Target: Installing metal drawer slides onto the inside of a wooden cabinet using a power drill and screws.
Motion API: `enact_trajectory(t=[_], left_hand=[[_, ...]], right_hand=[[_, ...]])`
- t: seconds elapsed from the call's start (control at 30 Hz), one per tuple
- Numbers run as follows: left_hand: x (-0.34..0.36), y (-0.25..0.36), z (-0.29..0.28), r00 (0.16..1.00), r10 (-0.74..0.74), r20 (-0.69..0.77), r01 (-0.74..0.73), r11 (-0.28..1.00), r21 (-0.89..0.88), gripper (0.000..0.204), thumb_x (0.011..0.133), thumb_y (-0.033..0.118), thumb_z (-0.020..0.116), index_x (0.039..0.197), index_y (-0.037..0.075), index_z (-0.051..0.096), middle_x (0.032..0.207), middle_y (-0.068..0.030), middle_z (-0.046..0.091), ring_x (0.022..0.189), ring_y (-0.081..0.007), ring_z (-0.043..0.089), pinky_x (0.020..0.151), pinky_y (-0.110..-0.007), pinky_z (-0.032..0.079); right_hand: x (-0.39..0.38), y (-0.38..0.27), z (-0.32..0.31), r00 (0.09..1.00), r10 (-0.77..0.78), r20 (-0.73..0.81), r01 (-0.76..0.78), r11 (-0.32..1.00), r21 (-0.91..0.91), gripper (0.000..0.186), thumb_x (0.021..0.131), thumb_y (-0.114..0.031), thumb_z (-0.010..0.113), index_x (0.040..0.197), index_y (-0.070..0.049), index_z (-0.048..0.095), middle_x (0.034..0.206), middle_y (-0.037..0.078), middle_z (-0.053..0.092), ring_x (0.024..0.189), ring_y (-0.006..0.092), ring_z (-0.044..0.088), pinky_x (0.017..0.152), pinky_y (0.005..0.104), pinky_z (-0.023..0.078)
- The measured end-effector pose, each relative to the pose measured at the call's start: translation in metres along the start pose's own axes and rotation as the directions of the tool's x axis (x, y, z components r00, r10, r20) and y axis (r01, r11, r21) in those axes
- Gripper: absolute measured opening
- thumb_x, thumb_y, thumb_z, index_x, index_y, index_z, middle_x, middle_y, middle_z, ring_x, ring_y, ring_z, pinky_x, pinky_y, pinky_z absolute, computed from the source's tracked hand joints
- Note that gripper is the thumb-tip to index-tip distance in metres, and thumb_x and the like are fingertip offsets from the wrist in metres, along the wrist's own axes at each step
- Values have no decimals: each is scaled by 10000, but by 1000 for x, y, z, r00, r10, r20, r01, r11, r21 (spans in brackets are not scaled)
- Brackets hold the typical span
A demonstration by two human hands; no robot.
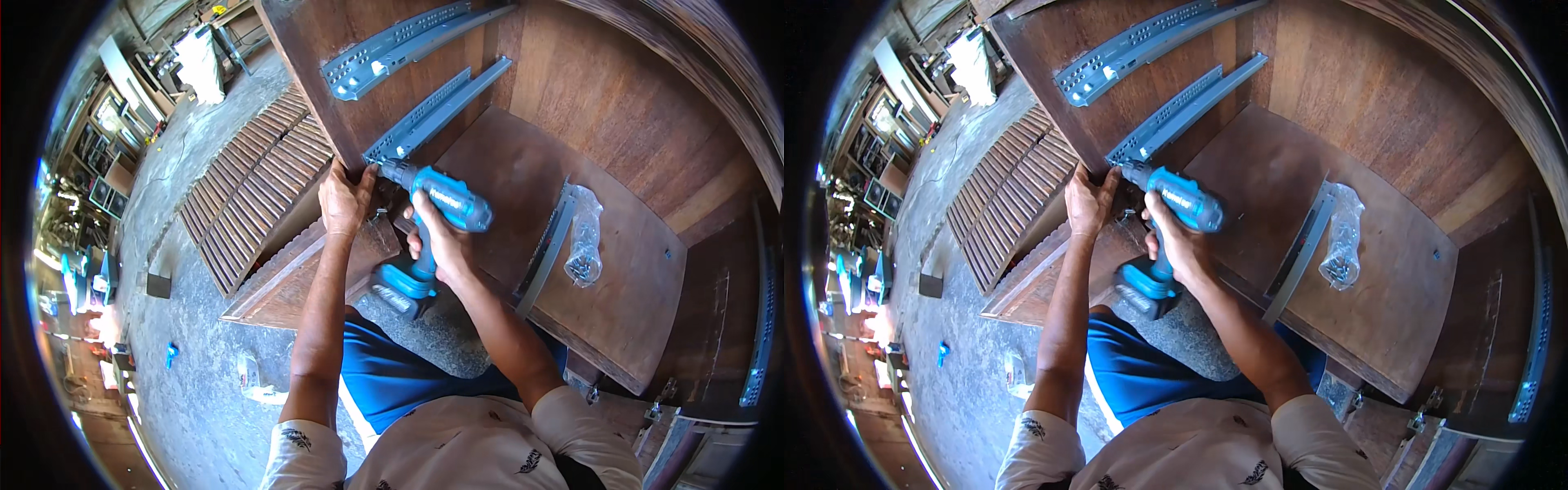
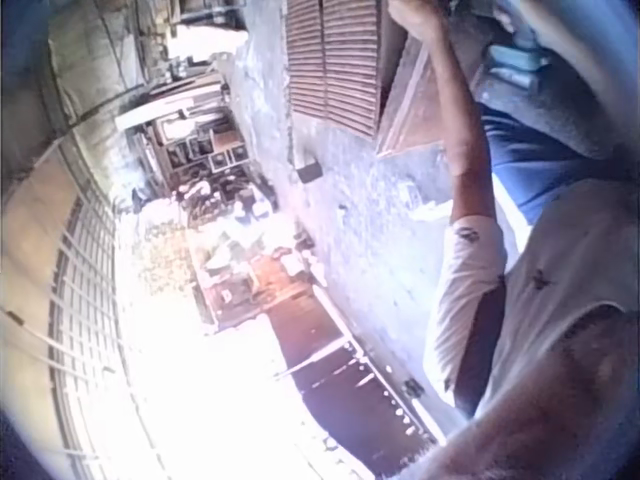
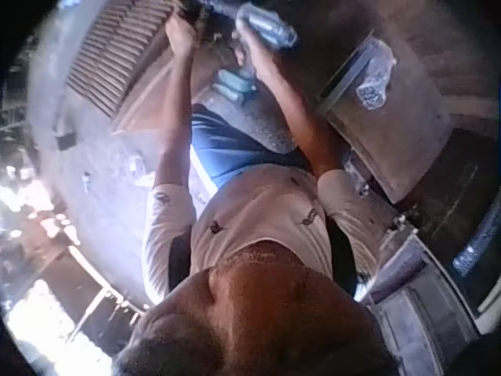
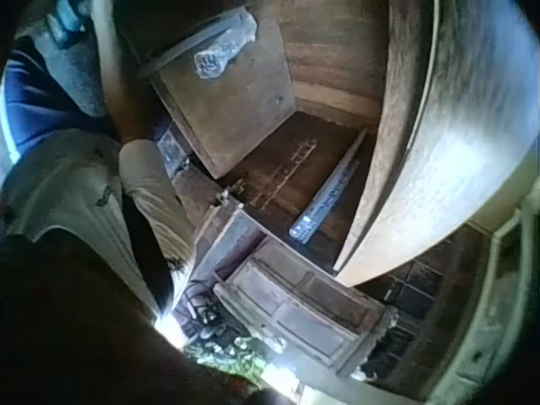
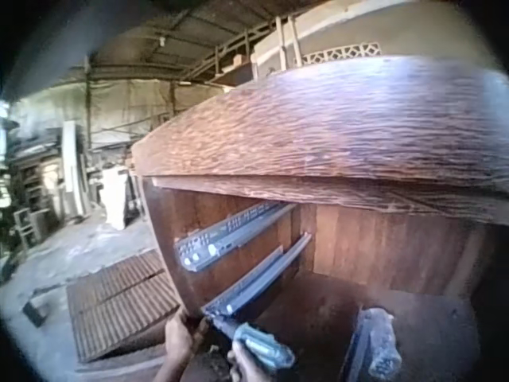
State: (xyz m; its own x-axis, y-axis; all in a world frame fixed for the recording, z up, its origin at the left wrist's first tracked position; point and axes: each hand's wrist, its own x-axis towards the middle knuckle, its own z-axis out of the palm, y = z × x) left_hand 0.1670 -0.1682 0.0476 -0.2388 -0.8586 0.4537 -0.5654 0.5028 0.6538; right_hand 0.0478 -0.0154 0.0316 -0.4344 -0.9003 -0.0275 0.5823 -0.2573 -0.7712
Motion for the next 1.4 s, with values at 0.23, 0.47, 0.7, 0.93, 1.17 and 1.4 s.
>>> enact_trajectory(t=[0.23,0.47,0.7,0.93,1.17,1.4], left_hand=[[1,1,-1,1000,2,-31,-4,996,-85,328,887,219,745,1105,0,636,863,-204,741,729,-410,706,694,-476,544],[0,3,1,999,-24,-40,21,996,-91,294,878,192,738,1076,3,631,807,-187,734,663,-403,695,643,-470,539],[2,2,3,998,-48,-48,46,998,-45,279,872,180,742,1061,10,625,770,-182,724,614,-384,682,602,-458,533],[2,9,-1,997,-71,-26,70,997,-39,270,867,164,743,1048,9,618,756,-185,716,597,-371,675,592,-457,530],[2,8,0,995,-104,-10,104,993,-53,259,868,160,738,1030,4,610,754,-185,713,577,-363,665,584,-454,529],[2,6,2,997,-67,-36,65,997,-46,256,866,162,735,1021,6,604,745,-183,706,565,-363,655,584,-450,529]], right_hand=[[23,20,-36,975,-143,172,206,872,-445,109,1003,-168,676,953,-72,660,840,19,636,534,79,521,478,222,420],[26,23,-44,962,-156,222,248,841,-480,70,1002,-111,637,960,-58,652,865,21,637,557,90,524,511,219,427],[25,26,-41,979,-117,167,176,899,-402,56,1003,-90,609,998,-46,641,915,35,642,565,101,521,529,225,431],[20,26,-32,977,-117,180,194,839,-509,62,994,-69,585,1034,-41,623,957,58,636,592,106,517,555,233,432],[19,28,-29,974,-136,180,203,877,-435,80,985,-78,578,1047,-47,617,971,61,627,615,106,514,577,232,429],[17,35,-33,971,-174,167,237,806,-542,88,982,-107,587,1044,-51,613,968,59,625,626,108,513,585,235,428]])
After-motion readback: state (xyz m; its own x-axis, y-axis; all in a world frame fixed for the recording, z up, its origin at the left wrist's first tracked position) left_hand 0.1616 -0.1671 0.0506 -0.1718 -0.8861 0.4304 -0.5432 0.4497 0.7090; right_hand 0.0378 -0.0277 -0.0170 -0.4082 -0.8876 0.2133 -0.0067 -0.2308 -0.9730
